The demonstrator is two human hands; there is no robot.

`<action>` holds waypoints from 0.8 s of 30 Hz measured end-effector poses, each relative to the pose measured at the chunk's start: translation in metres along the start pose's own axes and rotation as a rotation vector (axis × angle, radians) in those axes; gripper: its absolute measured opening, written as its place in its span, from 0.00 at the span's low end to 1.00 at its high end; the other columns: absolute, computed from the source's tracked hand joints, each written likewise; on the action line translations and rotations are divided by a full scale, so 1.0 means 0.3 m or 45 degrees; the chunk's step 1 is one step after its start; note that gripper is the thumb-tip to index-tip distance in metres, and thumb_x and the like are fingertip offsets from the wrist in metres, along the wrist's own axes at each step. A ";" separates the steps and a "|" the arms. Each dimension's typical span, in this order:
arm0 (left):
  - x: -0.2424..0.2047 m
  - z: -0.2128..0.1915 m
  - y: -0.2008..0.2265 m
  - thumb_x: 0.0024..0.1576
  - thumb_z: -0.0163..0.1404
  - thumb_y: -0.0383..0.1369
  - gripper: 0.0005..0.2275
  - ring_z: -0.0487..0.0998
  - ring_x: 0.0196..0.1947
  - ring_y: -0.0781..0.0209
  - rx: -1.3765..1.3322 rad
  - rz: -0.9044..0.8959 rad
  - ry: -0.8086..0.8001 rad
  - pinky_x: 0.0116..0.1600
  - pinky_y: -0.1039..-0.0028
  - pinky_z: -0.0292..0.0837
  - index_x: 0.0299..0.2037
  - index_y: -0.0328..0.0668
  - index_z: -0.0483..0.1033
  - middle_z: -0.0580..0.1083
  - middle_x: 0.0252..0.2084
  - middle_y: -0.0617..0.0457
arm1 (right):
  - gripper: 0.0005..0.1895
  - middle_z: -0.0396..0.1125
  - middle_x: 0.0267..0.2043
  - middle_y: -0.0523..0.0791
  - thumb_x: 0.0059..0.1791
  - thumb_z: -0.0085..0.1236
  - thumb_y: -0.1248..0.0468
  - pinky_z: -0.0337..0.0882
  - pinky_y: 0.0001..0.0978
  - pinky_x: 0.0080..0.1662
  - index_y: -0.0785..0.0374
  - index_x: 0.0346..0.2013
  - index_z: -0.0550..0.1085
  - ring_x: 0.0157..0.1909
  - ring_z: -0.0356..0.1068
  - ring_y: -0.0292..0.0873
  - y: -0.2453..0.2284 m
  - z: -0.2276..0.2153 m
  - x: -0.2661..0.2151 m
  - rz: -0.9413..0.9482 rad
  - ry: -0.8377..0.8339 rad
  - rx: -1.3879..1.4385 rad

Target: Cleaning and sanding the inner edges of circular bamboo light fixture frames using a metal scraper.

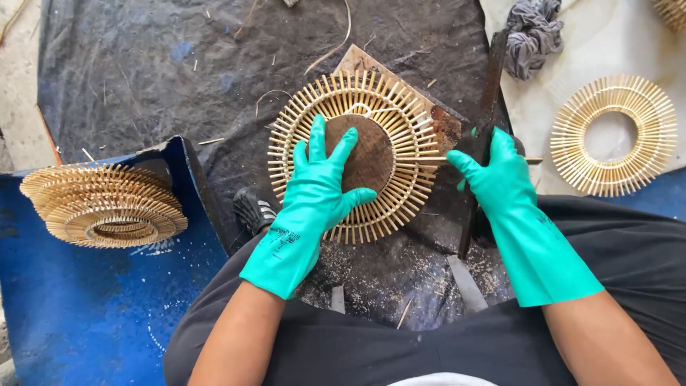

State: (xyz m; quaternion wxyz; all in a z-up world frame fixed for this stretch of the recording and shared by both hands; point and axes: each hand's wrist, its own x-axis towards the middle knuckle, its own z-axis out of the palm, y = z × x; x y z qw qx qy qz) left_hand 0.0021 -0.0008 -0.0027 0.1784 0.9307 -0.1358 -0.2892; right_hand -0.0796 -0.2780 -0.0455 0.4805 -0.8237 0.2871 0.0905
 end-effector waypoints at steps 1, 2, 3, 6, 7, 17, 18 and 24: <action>0.000 -0.003 -0.001 0.38 0.71 0.51 0.49 0.43 0.72 0.20 -0.001 -0.004 0.001 0.68 0.42 0.59 0.71 0.69 0.56 0.35 0.78 0.43 | 0.27 0.74 0.37 0.47 0.48 0.68 0.58 0.71 0.36 0.28 0.65 0.56 0.68 0.23 0.71 0.41 -0.006 0.002 0.002 -0.002 -0.004 0.000; -0.001 -0.006 0.000 0.39 0.70 0.51 0.48 0.44 0.72 0.20 0.004 0.006 0.014 0.68 0.42 0.59 0.72 0.69 0.55 0.35 0.79 0.43 | 0.25 0.74 0.36 0.48 0.49 0.68 0.57 0.71 0.35 0.29 0.65 0.54 0.69 0.23 0.71 0.41 -0.012 0.002 0.002 0.020 -0.013 -0.026; -0.005 -0.004 0.004 0.39 0.70 0.51 0.48 0.45 0.72 0.20 0.008 0.020 0.019 0.68 0.43 0.59 0.73 0.69 0.55 0.36 0.79 0.43 | 0.24 0.74 0.34 0.48 0.49 0.68 0.56 0.70 0.35 0.29 0.65 0.52 0.69 0.23 0.71 0.41 -0.012 -0.003 -0.005 0.048 -0.019 -0.053; 0.016 0.047 -0.079 0.38 0.72 0.51 0.49 0.44 0.71 0.17 0.072 0.282 0.181 0.71 0.39 0.54 0.72 0.65 0.58 0.37 0.77 0.40 | 0.23 0.73 0.34 0.47 0.48 0.69 0.55 0.71 0.35 0.28 0.65 0.50 0.70 0.23 0.71 0.41 0.021 -0.014 -0.011 0.027 -0.025 0.019; 0.012 0.026 -0.056 0.38 0.72 0.51 0.49 0.44 0.71 0.17 0.074 0.286 0.188 0.71 0.39 0.54 0.72 0.65 0.58 0.37 0.77 0.40 | 0.23 0.73 0.34 0.47 0.48 0.69 0.55 0.71 0.35 0.28 0.65 0.50 0.70 0.23 0.71 0.41 0.012 -0.022 -0.006 0.020 -0.020 0.020; -0.036 -0.031 0.029 0.41 0.71 0.46 0.45 0.47 0.70 0.15 0.012 -0.044 -0.043 0.65 0.43 0.65 0.70 0.77 0.58 0.33 0.79 0.45 | 0.24 0.73 0.35 0.48 0.50 0.68 0.54 0.71 0.35 0.28 0.67 0.50 0.69 0.23 0.72 0.41 -0.026 -0.002 -0.017 -0.038 0.058 -0.086; -0.037 -0.033 0.023 0.41 0.71 0.47 0.45 0.47 0.70 0.15 0.018 -0.036 -0.038 0.64 0.42 0.66 0.70 0.78 0.58 0.34 0.79 0.45 | 0.24 0.74 0.35 0.48 0.50 0.68 0.54 0.71 0.35 0.28 0.67 0.50 0.70 0.23 0.72 0.41 -0.040 -0.002 -0.022 -0.027 0.034 -0.101; -0.015 0.006 -0.004 0.41 0.72 0.46 0.45 0.45 0.69 0.14 0.016 0.023 -0.012 0.70 0.38 0.54 0.70 0.80 0.59 0.33 0.77 0.42 | 0.14 0.73 0.44 0.46 0.54 0.62 0.66 0.78 0.32 0.41 0.66 0.51 0.70 0.37 0.76 0.40 -0.151 -0.107 -0.188 -0.210 0.120 0.700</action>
